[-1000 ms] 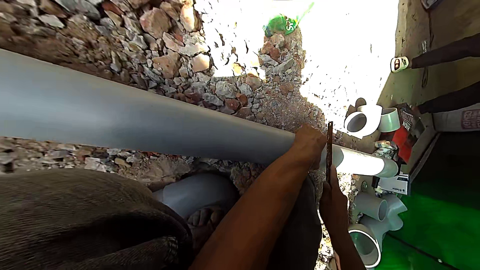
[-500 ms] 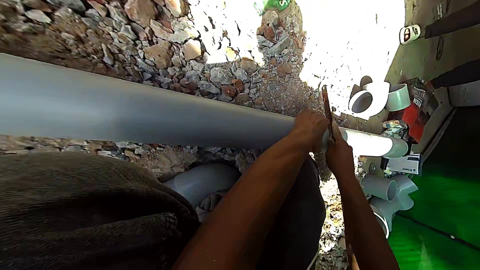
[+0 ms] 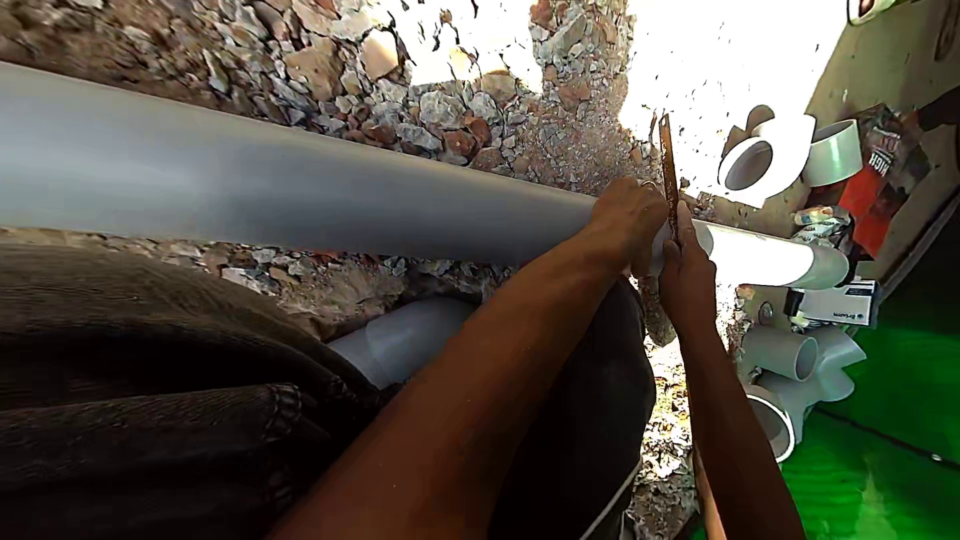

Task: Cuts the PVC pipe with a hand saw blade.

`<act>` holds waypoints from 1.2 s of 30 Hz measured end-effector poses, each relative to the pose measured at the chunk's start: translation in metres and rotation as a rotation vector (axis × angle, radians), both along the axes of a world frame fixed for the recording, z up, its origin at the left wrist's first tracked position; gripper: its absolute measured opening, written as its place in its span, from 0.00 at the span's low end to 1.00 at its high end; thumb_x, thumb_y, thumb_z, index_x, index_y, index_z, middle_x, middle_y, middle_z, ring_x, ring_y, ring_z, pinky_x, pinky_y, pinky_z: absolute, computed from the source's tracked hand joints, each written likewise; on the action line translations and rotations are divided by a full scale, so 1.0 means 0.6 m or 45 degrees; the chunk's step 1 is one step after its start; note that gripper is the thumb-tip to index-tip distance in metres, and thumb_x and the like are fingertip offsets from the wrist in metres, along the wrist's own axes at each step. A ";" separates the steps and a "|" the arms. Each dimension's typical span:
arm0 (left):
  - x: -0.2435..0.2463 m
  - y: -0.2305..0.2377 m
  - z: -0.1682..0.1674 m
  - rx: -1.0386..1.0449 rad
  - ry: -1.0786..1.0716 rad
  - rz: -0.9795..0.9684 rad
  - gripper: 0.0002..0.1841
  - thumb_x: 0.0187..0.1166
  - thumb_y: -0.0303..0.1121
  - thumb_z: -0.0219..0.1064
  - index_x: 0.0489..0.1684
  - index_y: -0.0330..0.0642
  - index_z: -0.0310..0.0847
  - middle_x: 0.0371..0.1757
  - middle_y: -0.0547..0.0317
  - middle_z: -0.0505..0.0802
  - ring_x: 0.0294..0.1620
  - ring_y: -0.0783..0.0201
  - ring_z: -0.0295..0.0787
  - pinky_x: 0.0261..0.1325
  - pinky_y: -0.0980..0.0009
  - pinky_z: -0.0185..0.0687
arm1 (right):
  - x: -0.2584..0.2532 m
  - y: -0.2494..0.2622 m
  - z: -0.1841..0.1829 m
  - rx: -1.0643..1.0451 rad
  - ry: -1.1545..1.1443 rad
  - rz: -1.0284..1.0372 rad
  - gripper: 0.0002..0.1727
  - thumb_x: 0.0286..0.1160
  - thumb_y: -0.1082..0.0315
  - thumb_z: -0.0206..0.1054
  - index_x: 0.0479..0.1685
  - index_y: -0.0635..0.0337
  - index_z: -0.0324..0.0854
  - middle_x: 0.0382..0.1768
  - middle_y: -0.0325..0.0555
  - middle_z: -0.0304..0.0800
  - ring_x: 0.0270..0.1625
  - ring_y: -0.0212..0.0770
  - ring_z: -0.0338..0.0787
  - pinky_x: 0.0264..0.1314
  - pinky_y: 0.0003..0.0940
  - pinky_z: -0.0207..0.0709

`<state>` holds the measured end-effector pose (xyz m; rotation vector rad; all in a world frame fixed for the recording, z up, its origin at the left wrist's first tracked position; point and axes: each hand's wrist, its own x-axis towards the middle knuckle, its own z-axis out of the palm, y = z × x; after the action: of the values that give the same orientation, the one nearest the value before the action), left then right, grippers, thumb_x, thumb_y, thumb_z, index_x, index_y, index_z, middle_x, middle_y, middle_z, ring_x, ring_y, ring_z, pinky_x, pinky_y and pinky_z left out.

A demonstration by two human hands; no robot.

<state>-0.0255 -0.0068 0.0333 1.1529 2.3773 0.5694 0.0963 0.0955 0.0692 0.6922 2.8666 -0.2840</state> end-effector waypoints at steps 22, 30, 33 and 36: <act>-0.026 0.002 -0.006 -0.026 -0.023 -0.039 0.39 0.40 0.65 0.86 0.46 0.44 0.86 0.54 0.48 0.91 0.59 0.44 0.88 0.56 0.41 0.80 | 0.045 -0.017 -0.048 0.009 0.251 0.006 0.33 0.93 0.62 0.48 0.97 0.51 0.47 0.43 0.61 0.93 0.35 0.60 0.92 0.41 0.62 0.83; -0.010 0.005 0.008 -0.023 -0.036 0.040 0.45 0.34 0.64 0.87 0.53 0.42 0.86 0.57 0.48 0.91 0.64 0.43 0.86 0.60 0.42 0.81 | 0.197 -0.029 0.008 0.044 0.178 0.089 0.32 0.93 0.57 0.47 0.96 0.39 0.51 0.28 0.48 0.88 0.21 0.48 0.85 0.24 0.54 0.81; -0.010 0.003 0.000 -0.023 -0.035 0.002 0.43 0.38 0.61 0.88 0.54 0.41 0.85 0.59 0.46 0.90 0.64 0.41 0.85 0.58 0.40 0.81 | 0.101 -0.016 0.011 -0.006 0.054 0.053 0.32 0.93 0.61 0.49 0.96 0.48 0.52 0.42 0.63 0.92 0.35 0.63 0.92 0.38 0.67 0.81; -0.013 0.006 -0.012 -0.009 0.000 -0.032 0.45 0.36 0.63 0.86 0.55 0.42 0.84 0.59 0.45 0.90 0.64 0.41 0.86 0.57 0.38 0.80 | -0.015 0.011 -0.008 -0.055 0.007 0.029 0.33 0.93 0.60 0.47 0.97 0.42 0.48 0.59 0.60 0.91 0.54 0.63 0.92 0.57 0.66 0.81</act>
<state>-0.0332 -0.0032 0.0258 1.1780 2.3597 0.5518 0.0872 0.1023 0.0645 0.6512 2.8628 -0.3437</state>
